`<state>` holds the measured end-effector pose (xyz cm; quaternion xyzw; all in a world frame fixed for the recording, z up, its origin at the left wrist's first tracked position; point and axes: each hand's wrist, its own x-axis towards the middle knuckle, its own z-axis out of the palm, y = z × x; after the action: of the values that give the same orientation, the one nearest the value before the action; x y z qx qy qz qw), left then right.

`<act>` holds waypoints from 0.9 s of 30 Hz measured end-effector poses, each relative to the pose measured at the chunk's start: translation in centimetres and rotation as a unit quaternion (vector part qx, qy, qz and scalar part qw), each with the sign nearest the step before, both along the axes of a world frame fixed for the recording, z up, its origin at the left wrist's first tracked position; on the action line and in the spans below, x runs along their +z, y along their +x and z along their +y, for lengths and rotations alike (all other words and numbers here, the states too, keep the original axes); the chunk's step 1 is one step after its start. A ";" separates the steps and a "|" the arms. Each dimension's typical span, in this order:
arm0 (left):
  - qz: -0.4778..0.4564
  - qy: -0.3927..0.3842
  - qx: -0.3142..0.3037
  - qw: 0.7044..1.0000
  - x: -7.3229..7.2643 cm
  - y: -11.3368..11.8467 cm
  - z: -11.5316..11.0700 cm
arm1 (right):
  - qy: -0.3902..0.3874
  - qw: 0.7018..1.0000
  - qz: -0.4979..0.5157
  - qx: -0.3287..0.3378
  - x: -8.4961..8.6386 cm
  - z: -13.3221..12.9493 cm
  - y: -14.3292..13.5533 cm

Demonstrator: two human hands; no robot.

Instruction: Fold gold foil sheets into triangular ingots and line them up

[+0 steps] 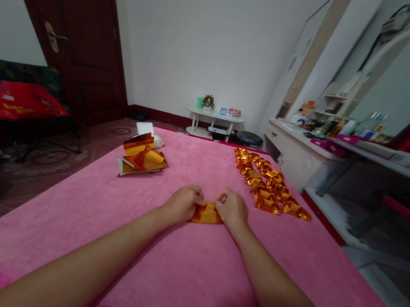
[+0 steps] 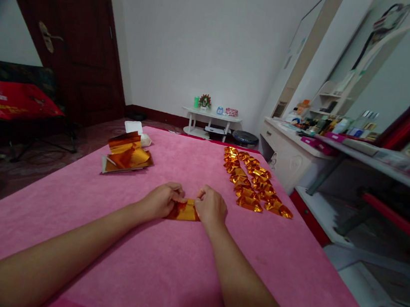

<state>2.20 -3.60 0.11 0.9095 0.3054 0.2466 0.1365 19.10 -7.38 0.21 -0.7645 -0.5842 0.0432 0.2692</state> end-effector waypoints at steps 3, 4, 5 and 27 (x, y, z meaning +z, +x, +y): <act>-0.022 -0.032 0.037 0.999 -0.1 0.3 0.2 | 0.001 1.000 -0.003 -0.002 0.1 0.0 -0.1; -0.036 -0.052 0.056 0.996 -0.2 0.4 0.3 | 0.001 1.000 -0.003 -0.002 0.1 0.0 -0.1; -0.052 -0.074 0.068 0.994 -0.4 0.5 0.5 | 0.001 1.000 -0.003 -0.001 0.2 -0.1 -0.1; -0.034 -0.078 0.055 0.995 -1.4 0.0 1.2 | 0.026 0.958 -0.242 0.154 1.1 -3.3 -4.8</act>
<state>2.19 -2.42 -1.34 0.8688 0.3688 0.2600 0.2036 14.32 -10.72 1.29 -0.6459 -0.7431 -0.1173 0.1299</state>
